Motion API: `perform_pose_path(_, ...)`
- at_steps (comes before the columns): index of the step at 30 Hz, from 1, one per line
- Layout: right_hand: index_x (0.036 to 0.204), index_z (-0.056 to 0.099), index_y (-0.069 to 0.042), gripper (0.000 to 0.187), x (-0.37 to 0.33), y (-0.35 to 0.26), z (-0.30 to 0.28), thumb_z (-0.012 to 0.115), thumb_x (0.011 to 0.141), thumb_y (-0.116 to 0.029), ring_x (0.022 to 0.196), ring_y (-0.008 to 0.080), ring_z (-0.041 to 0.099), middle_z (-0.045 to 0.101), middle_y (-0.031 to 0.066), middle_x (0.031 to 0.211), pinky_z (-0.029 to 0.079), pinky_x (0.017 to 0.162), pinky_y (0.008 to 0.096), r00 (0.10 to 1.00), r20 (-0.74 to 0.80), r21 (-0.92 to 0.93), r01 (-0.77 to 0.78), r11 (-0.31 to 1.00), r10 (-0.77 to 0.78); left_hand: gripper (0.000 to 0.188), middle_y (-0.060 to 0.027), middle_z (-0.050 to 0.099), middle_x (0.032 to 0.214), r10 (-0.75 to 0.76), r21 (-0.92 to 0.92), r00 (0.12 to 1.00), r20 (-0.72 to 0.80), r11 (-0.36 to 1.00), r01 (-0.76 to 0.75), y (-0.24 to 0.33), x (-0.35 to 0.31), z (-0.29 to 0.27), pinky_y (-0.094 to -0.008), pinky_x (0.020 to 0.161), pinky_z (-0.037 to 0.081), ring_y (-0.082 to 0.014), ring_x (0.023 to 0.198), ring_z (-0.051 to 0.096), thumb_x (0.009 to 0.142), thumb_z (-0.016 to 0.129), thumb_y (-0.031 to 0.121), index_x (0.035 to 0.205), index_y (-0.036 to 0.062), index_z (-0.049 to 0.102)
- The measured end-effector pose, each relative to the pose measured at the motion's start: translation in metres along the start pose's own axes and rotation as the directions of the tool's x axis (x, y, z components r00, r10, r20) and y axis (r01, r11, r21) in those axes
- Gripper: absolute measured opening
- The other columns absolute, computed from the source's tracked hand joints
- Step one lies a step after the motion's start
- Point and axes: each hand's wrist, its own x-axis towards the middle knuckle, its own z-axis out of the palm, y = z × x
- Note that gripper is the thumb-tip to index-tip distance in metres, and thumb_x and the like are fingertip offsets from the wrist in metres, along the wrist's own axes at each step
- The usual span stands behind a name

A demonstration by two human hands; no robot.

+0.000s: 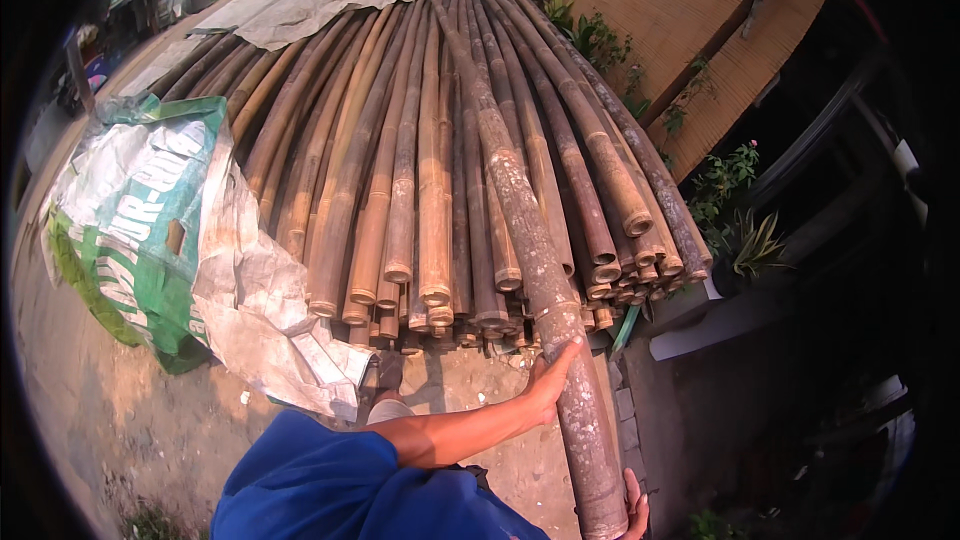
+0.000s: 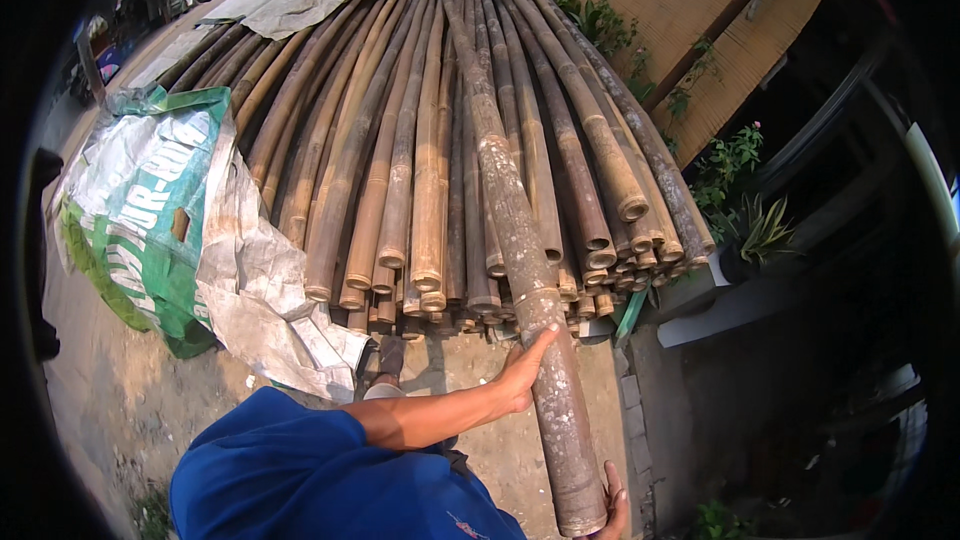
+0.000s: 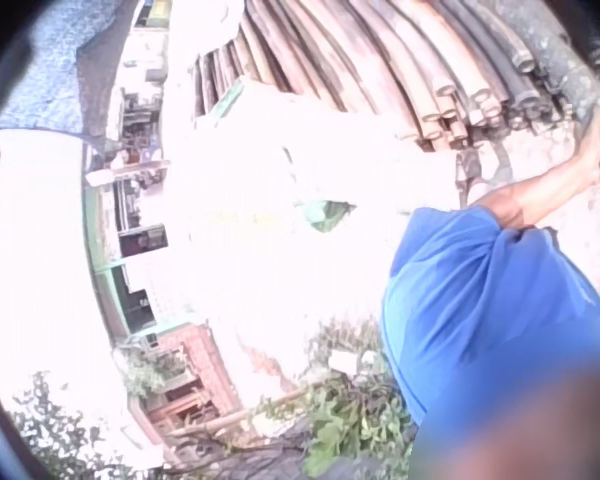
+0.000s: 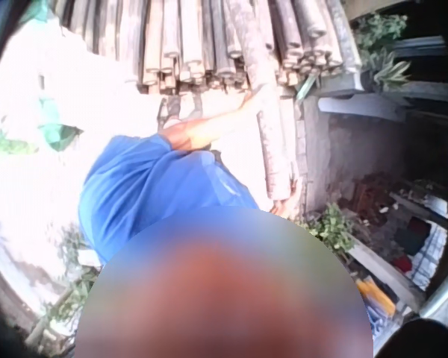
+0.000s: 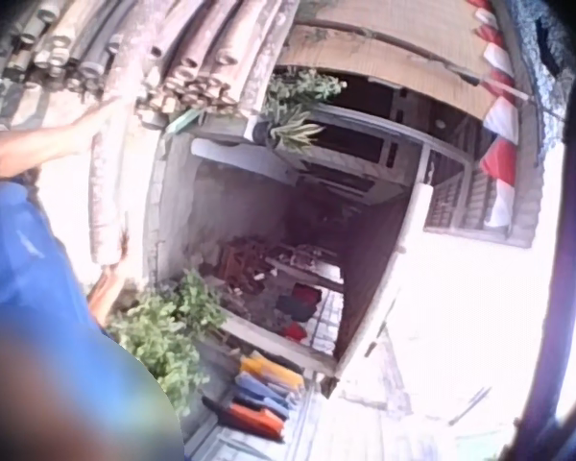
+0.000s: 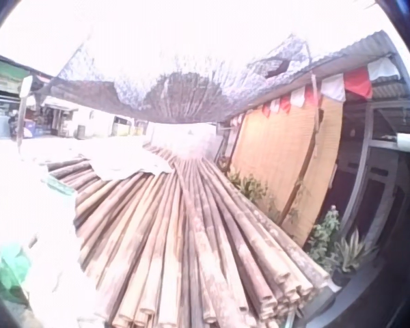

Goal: The person repeatedly picks up bamboo poles from a large stack, briefly inspects them by turning them over, and places them back. The person also adjusts a tarp covering part of the stack. No tools are used; all handling is by hand.

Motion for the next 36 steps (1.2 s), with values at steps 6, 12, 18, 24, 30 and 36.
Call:
perform_pose_path(6, 0.149, 0.046, -0.004, 0.067, 0.008, 0.024, 0.006, 0.061, 0.095, -0.041, 0.132, 0.0338, 0.050, 0.050, 0.0207, 0.146, 0.047, 0.105, 0.0455, 0.962, 0.144, -0.158, -0.207, 0.965, 0.230, 0.083, -0.0138, 0.063, 0.118, -0.017, -0.044, 0.996, -0.085, 0.999, 0.013, -0.003, -0.006, -0.035, -0.0485, 0.089, 0.056, -0.0268, 0.103, 0.065, 0.081, 0.075, 0.062, 0.136, 0.0049, 0.049)
perform_pose_path(12, 0.150, 0.043, -0.003, 0.068, 0.018, 0.045, 0.014, 0.063, 0.095, -0.035, 0.134, 0.0312, 0.049, 0.050, 0.0193, 0.148, 0.043, 0.108, 0.0423, 0.906, 0.205, -0.288, -0.306, 0.907, 0.370, 0.082, -0.0117, 0.064, 0.113, -0.030, 0.004, 0.980, -0.196, 0.999, 0.032, 0.010, -0.009, -0.061, -0.0517, 0.089, 0.053, -0.0266, 0.099, 0.064, 0.081, 0.067, 0.072, 0.132, 0.0087, 0.055)
perform_pose_path(18, 0.152, 0.040, -0.001, 0.069, 0.026, 0.056, 0.018, 0.066, 0.094, -0.029, 0.135, 0.0286, 0.048, 0.049, 0.0178, 0.149, 0.040, 0.111, 0.0390, 0.868, 0.236, -0.369, -0.337, 0.866, 0.438, 0.081, -0.0120, 0.063, 0.114, -0.010, 0.027, 0.984, -0.177, 1.000, 0.015, 0.018, -0.010, -0.070, -0.0511, 0.091, 0.053, -0.0261, 0.101, 0.063, 0.084, 0.064, 0.072, 0.133, 0.0086, 0.054)
perform_pose_path(24, 0.153, 0.037, 0.000, 0.071, 0.017, 0.044, 0.003, 0.068, 0.093, -0.022, 0.137, 0.0260, 0.047, 0.049, 0.0164, 0.150, 0.037, 0.114, 0.0358, 0.836, 0.231, -0.455, -0.359, 0.815, 0.497, 0.072, -0.0125, 0.063, 0.115, 0.083, 0.066, 0.980, -0.182, 0.995, -0.072, 0.030, -0.025, -0.049, -0.0475, 0.092, 0.054, -0.0252, 0.104, 0.063, 0.088, 0.065, 0.064, 0.134, 0.0088, 0.054)
perform_pose_path(30, 0.151, 0.039, 0.000, 0.071, 0.032, 0.034, 0.019, 0.068, 0.091, -0.026, 0.126, 0.0279, 0.052, 0.052, 0.0174, 0.143, 0.042, 0.106, 0.0379, 0.772, 0.298, -0.481, -0.387, 0.787, 0.561, 0.056, -0.0131, 0.067, 0.106, 0.184, -0.046, 0.978, 0.102, 0.982, -0.181, 0.052, -0.023, -0.050, -0.0439, 0.086, 0.058, -0.0256, 0.097, 0.069, 0.091, 0.066, 0.049, 0.125, 0.0047, 0.058)
perform_pose_path(36, 0.147, 0.042, 0.001, 0.071, 0.052, 0.064, 0.073, 0.068, 0.090, -0.032, 0.113, 0.0306, 0.058, 0.057, 0.0189, 0.134, 0.048, 0.095, 0.0412, 0.662, 0.407, -0.497, -0.418, 0.761, 0.629, 0.052, -0.0147, 0.070, 0.094, 0.123, -0.159, 0.987, 0.101, 0.982, -0.106, 0.072, -0.008, -0.103, -0.0426, 0.075, 0.062, -0.0269, 0.084, 0.072, 0.091, 0.066, 0.049, 0.112, 0.0014, 0.063)
